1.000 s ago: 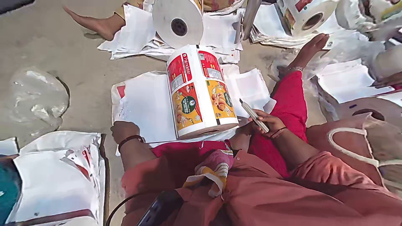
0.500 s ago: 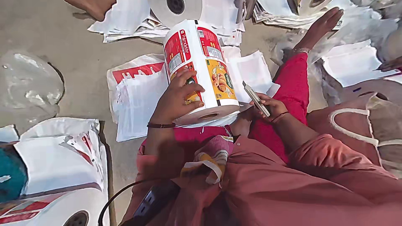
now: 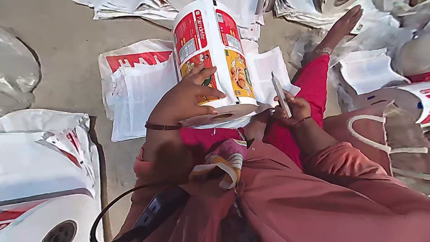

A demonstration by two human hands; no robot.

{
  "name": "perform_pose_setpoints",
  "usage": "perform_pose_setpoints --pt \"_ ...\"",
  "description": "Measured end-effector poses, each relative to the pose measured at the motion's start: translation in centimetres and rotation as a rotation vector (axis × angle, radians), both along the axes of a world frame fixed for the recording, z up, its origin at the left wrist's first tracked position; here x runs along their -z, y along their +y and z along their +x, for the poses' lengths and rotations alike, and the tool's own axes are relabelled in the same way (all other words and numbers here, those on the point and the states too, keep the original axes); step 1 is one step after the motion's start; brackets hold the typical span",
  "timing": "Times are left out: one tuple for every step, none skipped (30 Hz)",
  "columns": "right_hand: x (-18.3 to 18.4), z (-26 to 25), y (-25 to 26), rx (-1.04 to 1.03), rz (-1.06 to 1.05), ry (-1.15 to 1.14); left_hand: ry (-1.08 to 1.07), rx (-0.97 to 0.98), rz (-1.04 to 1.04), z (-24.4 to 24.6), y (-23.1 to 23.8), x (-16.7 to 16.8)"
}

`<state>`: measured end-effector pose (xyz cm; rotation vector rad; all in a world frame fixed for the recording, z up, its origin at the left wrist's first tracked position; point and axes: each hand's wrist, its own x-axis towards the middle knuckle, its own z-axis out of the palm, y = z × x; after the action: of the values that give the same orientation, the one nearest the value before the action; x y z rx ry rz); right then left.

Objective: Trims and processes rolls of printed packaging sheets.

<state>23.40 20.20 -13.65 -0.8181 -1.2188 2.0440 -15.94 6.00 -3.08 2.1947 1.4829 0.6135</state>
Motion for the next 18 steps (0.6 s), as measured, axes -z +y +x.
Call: perform_pose_setpoints --pt "-0.8 -0.3 -0.2 0.010 0.017 0.034 -0.015 -0.013 -0.018 0.3 -0.2 -0.2" --pt "-1.8 -0.9 -0.5 0.023 0.061 0.013 -0.006 -0.010 -0.002 0.2 -0.1 0.1" --pt "-3.0 -1.7 -0.9 0.030 0.125 -0.062 0.000 -0.007 0.012 0.1 0.2 0.4" --pt "-4.4 -2.7 -1.4 0.029 0.199 -0.150 0.008 -0.009 0.021 0.1 0.4 0.6" --pt "-6.0 -4.0 -2.1 0.010 0.282 -0.252 0.021 -0.017 0.038 0.4 0.6 0.9" --pt "-7.7 -5.5 -3.1 -0.018 0.359 -0.354 0.036 -0.030 0.053 0.7 0.7 1.0" --pt "-9.3 -7.2 -4.0 -0.044 0.441 -0.458 0.056 -0.046 0.056 1.0 0.9 1.1" --pt "-10.0 -8.7 -4.2 -0.039 0.587 -0.532 0.081 -0.057 0.058 1.4 1.0 1.0" --pt "-10.6 -10.1 -4.3 -0.038 0.739 -0.599 0.106 -0.063 0.066 1.6 1.1 1.1" --pt "-11.3 -11.7 -4.5 -0.040 0.855 -0.667 0.111 -0.070 0.080 1.7 1.2 1.2" --pt "-11.8 -13.2 -4.5 -0.050 0.924 -0.727 0.106 -0.077 0.088 1.7 1.3 1.3" --pt "-12.2 -14.6 -4.5 -0.075 0.960 -0.782 0.093 -0.080 0.094 1.7 1.2 1.5" --pt "-12.4 -15.8 -4.4 -0.095 0.981 -0.824 0.083 -0.082 0.100 1.6 1.2 1.7" --pt "-12.6 -16.8 -4.3 -0.109 0.998 -0.854 0.078 -0.086 0.110 1.4 1.2 1.9" --pt "-12.8 -17.5 -3.9 -0.119 1.005 -0.873 0.080 -0.093 0.117 1.3 1.2 2.1" --pt "-13.0 -17.9 -3.6 -0.123 0.987 -0.873 0.077 -0.101 0.119 1.1 1.3 2.3" --pt "-13.0 -17.8 -3.2 -0.123 0.948 -0.852 0.068 -0.112 0.115 0.9 1.2 2.4" --pt "-13.0 -17.4 -2.8 -0.103 0.900 -0.821 0.055 -0.122 0.107 0.7 1.2 2.3"
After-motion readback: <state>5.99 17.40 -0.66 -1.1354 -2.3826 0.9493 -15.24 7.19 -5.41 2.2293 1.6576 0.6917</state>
